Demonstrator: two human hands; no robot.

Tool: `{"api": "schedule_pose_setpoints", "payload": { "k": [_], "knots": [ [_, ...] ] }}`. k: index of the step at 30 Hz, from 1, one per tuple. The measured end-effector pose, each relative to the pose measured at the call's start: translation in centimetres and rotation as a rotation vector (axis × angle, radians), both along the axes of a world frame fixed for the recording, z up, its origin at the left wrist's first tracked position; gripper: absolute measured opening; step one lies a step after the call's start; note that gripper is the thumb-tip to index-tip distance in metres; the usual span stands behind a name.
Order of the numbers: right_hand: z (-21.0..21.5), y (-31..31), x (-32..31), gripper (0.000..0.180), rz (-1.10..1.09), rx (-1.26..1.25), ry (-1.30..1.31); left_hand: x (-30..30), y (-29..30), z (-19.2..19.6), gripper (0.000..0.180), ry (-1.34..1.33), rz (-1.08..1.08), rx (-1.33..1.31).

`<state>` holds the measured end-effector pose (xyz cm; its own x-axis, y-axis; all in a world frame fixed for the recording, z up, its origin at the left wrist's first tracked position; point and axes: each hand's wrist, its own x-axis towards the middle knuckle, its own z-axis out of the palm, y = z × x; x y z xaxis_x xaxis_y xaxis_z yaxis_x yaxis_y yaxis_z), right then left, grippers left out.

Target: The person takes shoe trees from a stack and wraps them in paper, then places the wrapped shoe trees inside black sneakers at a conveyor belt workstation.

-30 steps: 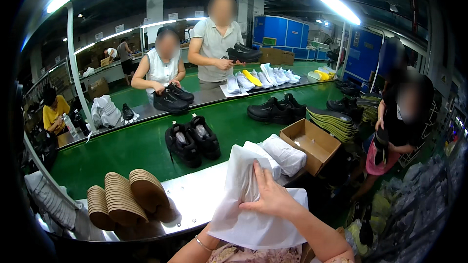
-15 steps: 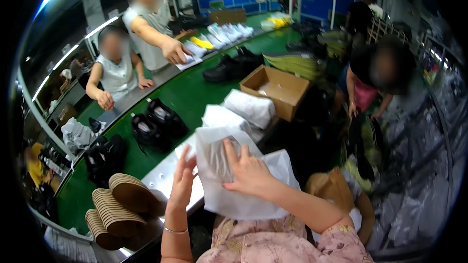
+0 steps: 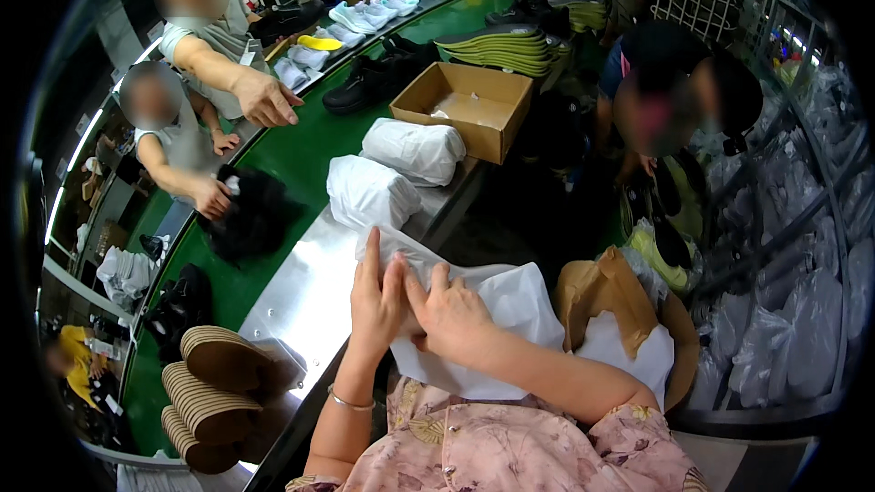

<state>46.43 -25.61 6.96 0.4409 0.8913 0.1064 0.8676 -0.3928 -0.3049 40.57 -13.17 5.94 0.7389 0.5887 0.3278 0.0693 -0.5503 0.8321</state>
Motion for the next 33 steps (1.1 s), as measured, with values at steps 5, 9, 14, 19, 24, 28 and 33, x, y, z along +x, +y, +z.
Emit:
{"api": "schedule_pose_setpoints", "payload": {
  "k": [5, 9, 14, 19, 24, 28, 33],
  "knots": [
    [-0.2, -0.5, -1.2, 0.110, 0.018, -0.082, 0.061, 0.7, 2.9, -2.1, 0.044, 0.018, 0.012, -0.577],
    [-0.8, -3.3, 2.2, 0.118, -0.291, 0.071, 0.011, -1.7, -1.8, 0.1, 0.044, -0.117, 0.232, 0.008],
    [-2.1, -6.5, 2.8, 0.103, -0.397, 0.201, 0.155, 0.4, -9.4, -3.9, 0.063, 0.138, -0.203, -0.447],
    [-2.9, -4.2, 1.0, 0.094, -0.342, 0.224, 0.282, 0.8, -6.5, -5.1, 0.021, -0.025, -0.117, -0.834],
    [-9.9, -8.4, 2.4, 0.072, -0.468, 0.926, 0.664, 2.9, -7.8, -5.3, 0.035, -0.083, -0.322, -0.939],
    [-11.3, -9.7, 0.4, 0.048, -0.435, 1.300, 1.371, 4.1, -9.4, -5.1, 0.056, 0.295, -0.409, -1.191],
    [-10.8, -9.9, -0.1, 0.036, -0.634, 1.546, 1.368, 4.8, -10.4, -6.0, 0.080, 0.290, -0.579, -1.484]
  ]
}}
